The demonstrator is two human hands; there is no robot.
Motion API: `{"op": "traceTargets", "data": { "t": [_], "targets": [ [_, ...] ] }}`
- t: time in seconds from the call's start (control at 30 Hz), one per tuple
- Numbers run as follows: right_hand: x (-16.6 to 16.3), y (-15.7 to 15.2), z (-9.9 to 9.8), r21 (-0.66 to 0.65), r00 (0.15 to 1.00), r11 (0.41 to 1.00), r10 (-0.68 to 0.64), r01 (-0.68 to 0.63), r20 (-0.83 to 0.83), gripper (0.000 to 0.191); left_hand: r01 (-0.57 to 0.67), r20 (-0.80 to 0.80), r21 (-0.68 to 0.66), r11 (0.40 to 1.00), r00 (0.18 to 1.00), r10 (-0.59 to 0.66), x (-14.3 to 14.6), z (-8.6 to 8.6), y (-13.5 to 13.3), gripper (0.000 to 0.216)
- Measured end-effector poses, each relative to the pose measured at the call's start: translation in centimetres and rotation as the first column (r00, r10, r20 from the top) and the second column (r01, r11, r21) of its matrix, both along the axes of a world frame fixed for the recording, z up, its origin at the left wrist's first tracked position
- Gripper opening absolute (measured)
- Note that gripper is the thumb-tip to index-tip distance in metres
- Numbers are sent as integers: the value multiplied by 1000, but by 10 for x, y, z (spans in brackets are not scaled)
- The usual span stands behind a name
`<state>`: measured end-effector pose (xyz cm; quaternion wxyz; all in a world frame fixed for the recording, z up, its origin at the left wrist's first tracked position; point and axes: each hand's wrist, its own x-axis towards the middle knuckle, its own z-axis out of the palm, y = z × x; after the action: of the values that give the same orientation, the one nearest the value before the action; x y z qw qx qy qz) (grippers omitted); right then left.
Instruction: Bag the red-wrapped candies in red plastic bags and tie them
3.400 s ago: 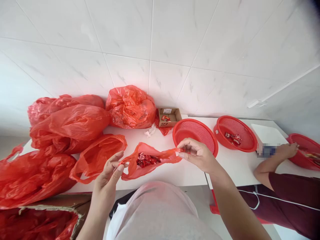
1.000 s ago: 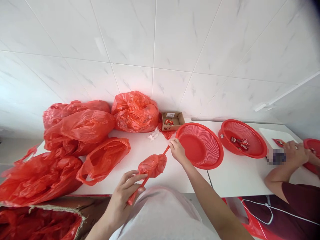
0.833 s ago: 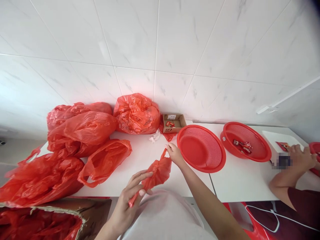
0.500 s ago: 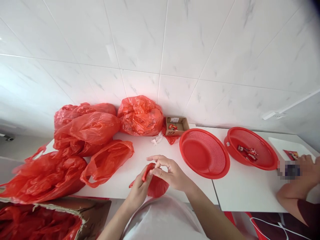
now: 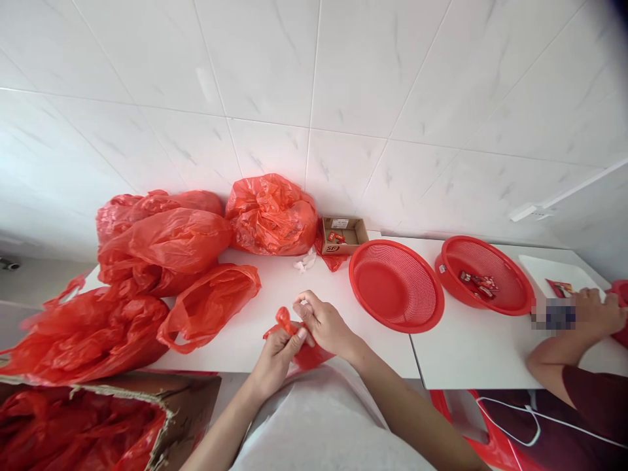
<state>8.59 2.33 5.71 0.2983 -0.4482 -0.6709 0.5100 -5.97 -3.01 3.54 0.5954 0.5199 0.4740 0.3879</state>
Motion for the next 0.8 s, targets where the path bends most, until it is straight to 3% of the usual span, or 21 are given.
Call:
{"op": "traceTargets", "data": {
  "t": [0.17,0.33,0.47,0.57,0.7,0.8],
  "targets": [
    [17,4,9,-134,951,966,-243,220,-189,22,-116,-66,65,991,990,121,-9,-1,4,41],
    [25,-12,30,-242,938,952,-247,188,-243,24,-153,13,93,984,988,152,-17,1,7,27],
    [26,-25,18,-305,935,931,-276,202,-222,23,-183,122,3,983,976,181,-27,5,8,20],
    [28,-29,5,-248,968,947,-233,204,-94,17,-186,145,-7,983,972,185,-28,9,9,12],
    [26,-32,-5,-36,973,980,-188,194,134,3,-178,178,-71,981,966,188,-21,12,10,14],
    [21,-32,-9,68,954,987,-159,147,256,11,-157,218,-101,983,960,175,-18,11,10,16]
  ]
}}
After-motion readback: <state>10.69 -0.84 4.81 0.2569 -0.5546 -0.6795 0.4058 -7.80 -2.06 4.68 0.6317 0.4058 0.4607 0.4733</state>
